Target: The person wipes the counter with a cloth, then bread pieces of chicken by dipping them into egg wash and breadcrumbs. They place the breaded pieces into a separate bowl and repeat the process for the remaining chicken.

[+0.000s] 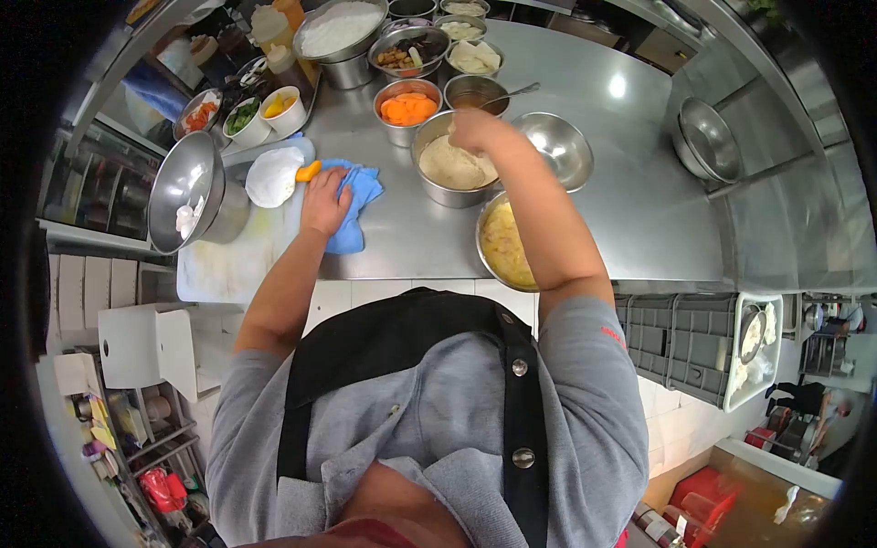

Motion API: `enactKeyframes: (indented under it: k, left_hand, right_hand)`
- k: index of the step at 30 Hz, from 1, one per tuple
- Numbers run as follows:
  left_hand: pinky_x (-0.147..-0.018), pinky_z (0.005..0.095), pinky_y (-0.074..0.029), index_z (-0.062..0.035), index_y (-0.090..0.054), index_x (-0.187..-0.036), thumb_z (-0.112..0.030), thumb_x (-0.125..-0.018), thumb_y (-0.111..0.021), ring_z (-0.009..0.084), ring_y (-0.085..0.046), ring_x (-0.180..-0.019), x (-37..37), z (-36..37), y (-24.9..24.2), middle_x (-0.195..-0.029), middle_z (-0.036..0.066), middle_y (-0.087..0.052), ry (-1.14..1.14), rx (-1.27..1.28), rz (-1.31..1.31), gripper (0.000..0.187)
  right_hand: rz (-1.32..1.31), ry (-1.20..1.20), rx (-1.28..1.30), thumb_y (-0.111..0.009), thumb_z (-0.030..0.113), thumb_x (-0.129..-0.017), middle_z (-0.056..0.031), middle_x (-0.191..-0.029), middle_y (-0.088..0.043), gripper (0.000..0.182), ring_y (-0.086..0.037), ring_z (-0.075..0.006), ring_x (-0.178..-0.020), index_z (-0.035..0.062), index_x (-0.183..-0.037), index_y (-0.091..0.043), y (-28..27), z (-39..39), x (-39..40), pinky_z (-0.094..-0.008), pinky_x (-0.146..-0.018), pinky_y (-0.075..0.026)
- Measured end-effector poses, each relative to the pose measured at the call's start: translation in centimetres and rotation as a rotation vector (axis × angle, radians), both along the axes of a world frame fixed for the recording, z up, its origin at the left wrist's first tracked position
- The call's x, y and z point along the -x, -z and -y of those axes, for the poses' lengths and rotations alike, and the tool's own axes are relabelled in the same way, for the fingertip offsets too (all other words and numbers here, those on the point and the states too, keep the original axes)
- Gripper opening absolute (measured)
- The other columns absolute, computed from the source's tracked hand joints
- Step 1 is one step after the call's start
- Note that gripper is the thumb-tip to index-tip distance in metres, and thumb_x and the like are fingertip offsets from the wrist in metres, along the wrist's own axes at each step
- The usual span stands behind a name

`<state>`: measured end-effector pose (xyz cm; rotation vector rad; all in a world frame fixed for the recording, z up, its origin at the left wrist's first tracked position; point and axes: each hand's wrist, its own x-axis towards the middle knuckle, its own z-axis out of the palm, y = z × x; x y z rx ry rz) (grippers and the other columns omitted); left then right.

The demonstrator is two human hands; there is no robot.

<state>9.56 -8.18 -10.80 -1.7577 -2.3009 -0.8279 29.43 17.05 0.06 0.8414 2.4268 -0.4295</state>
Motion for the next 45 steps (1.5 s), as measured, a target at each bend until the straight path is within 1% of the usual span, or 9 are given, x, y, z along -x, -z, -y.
enactKeyframes:
  k: [3,4,9,13,17,22,29,33,45]
  left_hand:
    - [-0.097,0.0392,-0.035,-0.012,-0.058,-0.11,-0.023,-0.08,-0.054,0.0259,-0.048,-0.111,-0.1,0.1,-0.3,-0.116,0.006,-0.055,-0.006,0.011,-0.004,0.032]
    - [-0.097,0.0392,-0.035,-0.012,-0.058,-0.11,-0.023,-0.08,-0.053,0.0258,-0.048,-0.111,-0.2,0.1,-0.3,-0.116,0.006,-0.055,-0.007,0.015,-0.006,0.032]
    - [-0.098,0.0394,-0.035,-0.0122,-0.058,-0.11,-0.024,-0.081,-0.053,0.0258,-0.048,-0.111,-0.2,0.1,-0.2,-0.116,0.005,-0.055,-0.012,0.023,0.005,0.032]
    - [-0.098,0.0397,-0.034,-0.0122,-0.058,-0.109,-0.025,-0.081,-0.053,0.0258,-0.047,-0.111,-0.2,0.0,-0.3,-0.116,0.005,-0.055,-0.018,0.018,-0.003,0.031]
    - [-0.098,0.0401,-0.034,-0.0123,-0.058,-0.109,-0.025,-0.081,-0.053,0.0256,-0.047,-0.111,0.2,-0.2,-0.2,-0.116,0.005,-0.055,-0.017,0.015,0.008,0.031]
    - [-0.097,0.0395,-0.035,-0.0109,-0.057,-0.11,-0.024,-0.082,-0.053,0.0271,-0.048,-0.111,-0.2,0.1,-0.6,-0.116,0.007,-0.055,0.0,0.023,-0.013,0.031]
    - [-0.097,0.0399,-0.035,-0.0111,-0.057,-0.111,-0.024,-0.082,-0.053,0.0272,-0.047,-0.112,-0.1,0.0,-0.5,-0.117,0.007,-0.055,0.0,0.02,-0.005,0.032]
    - [-0.096,0.0401,-0.036,-0.0126,-0.058,-0.108,-0.025,-0.081,-0.053,0.0257,-0.048,-0.111,0.0,0.0,-0.3,-0.115,0.005,-0.056,-0.002,0.007,0.014,0.03]
    - [-0.096,0.0398,-0.035,-0.0127,-0.057,-0.111,-0.025,-0.082,-0.053,0.026,-0.047,-0.112,0.0,0.1,-0.5,-0.117,0.005,-0.055,0.001,0.021,0.017,0.032]
  right_hand:
    - [-0.462,0.46,0.499,-0.055,0.024,-0.078,-0.0163,-0.11,-0.061,0.042,-0.063,-0.0288,-0.086,0.0011,-0.113,-0.057,-1.0,1.9,-1.6,-0.0376,-0.074,-0.05]
    - [-0.456,0.139,0.167,-0.052,0.022,-0.08,-0.0162,-0.107,-0.061,0.036,-0.064,-0.0285,-0.079,0.0015,-0.109,-0.058,2.1,2.6,-1.3,-0.0372,-0.069,-0.051]
    - [-0.225,0.181,0.39,-0.044,0.017,-0.083,-0.0157,-0.089,-0.061,0.024,-0.062,-0.0227,-0.066,0.0006,-0.094,-0.058,0.9,1.9,0.3,-0.0334,-0.058,-0.052]
    - [-0.493,0.446,0.512,-0.044,0.015,-0.083,-0.0147,-0.085,-0.062,0.024,-0.061,-0.0218,-0.065,-0.0013,-0.09,-0.059,0.0,2.2,-0.8,-0.034,-0.055,-0.051]
    - [-0.278,0.168,0.235,-0.044,0.014,-0.083,-0.0157,-0.092,-0.061,0.026,-0.061,-0.0218,-0.074,-0.0033,-0.098,-0.056,4.1,0.0,-0.4,-0.0333,-0.055,-0.051]
    - [-0.449,0.391,0.495,-0.044,0.014,-0.084,-0.0079,-0.085,-0.057,0.03,-0.058,-0.019,-0.069,0.0006,-0.109,-0.052,1.9,1.1,-1.7,-0.0333,-0.054,-0.05]
    - [-0.096,0.101,0.057,-0.059,0.017,-0.076,-0.0205,-0.097,-0.061,0.045,-0.063,-0.0298,-0.08,-0.002,-0.115,-0.047,0.5,4.0,-0.5,-0.0389,-0.07,-0.052]
    - [-0.254,0.093,-0.353,-0.059,0.017,-0.074,-0.021,-0.105,-0.062,0.037,-0.061,-0.0286,-0.099,-0.0019,-0.106,-0.056,3.7,6.8,-1.1,-0.0381,-0.082,-0.049]
    - [-0.246,0.167,-0.011,-0.059,0.019,-0.074,-0.0219,-0.113,-0.057,0.049,-0.057,-0.0309,-0.104,-0.0001,-0.118,-0.052,1.0,2.0,-1.3,-0.0363,-0.09,-0.044]
